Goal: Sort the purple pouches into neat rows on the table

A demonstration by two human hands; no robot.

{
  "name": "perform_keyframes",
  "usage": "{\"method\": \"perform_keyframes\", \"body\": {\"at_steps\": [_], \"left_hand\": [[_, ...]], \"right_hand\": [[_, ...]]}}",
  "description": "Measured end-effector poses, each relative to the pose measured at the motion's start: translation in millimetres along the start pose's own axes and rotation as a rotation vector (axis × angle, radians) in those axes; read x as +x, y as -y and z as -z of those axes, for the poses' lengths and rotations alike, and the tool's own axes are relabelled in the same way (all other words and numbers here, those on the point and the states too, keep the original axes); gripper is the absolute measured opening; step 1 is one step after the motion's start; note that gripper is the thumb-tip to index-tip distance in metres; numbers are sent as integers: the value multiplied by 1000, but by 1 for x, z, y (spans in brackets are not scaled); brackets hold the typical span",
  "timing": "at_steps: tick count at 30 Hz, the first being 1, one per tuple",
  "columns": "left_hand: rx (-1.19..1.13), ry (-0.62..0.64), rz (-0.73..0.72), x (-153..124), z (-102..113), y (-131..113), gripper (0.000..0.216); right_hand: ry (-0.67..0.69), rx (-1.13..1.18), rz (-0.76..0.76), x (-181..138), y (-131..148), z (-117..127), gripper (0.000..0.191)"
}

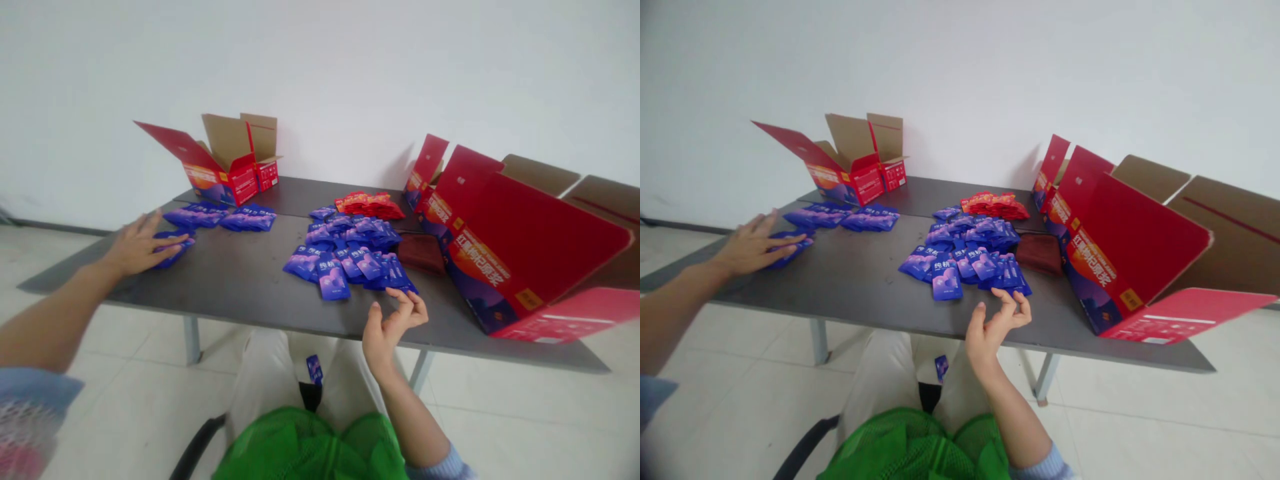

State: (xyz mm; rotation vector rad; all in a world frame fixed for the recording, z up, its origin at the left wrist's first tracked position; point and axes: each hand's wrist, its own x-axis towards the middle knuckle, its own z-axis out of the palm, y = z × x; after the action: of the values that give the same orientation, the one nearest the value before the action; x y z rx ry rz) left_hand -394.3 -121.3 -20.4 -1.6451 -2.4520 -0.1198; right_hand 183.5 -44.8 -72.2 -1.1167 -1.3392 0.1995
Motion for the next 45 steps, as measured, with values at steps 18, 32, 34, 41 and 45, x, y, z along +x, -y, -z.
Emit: {"method": "perform_keyframes", "body": {"at_steps": [18, 32, 34, 41, 45], "left_hand": [[-357, 19, 478, -10, 0, -35, 95], [-457, 21, 585, -19, 8, -12, 96], [-477, 0, 588, -20, 7, -17, 98], [-289, -182, 553, -20, 0, -25, 81], [-253, -239, 490, -28, -1, -30, 83]], "right_hand": [[1, 24, -15, 4, 2, 0, 35], [6, 23, 7, 1, -3, 2, 35], [-14, 28, 19, 1, -3, 2, 35], [16, 23, 34, -1, -4, 2, 36], [10, 26, 34, -1, -3, 3, 36]]}}
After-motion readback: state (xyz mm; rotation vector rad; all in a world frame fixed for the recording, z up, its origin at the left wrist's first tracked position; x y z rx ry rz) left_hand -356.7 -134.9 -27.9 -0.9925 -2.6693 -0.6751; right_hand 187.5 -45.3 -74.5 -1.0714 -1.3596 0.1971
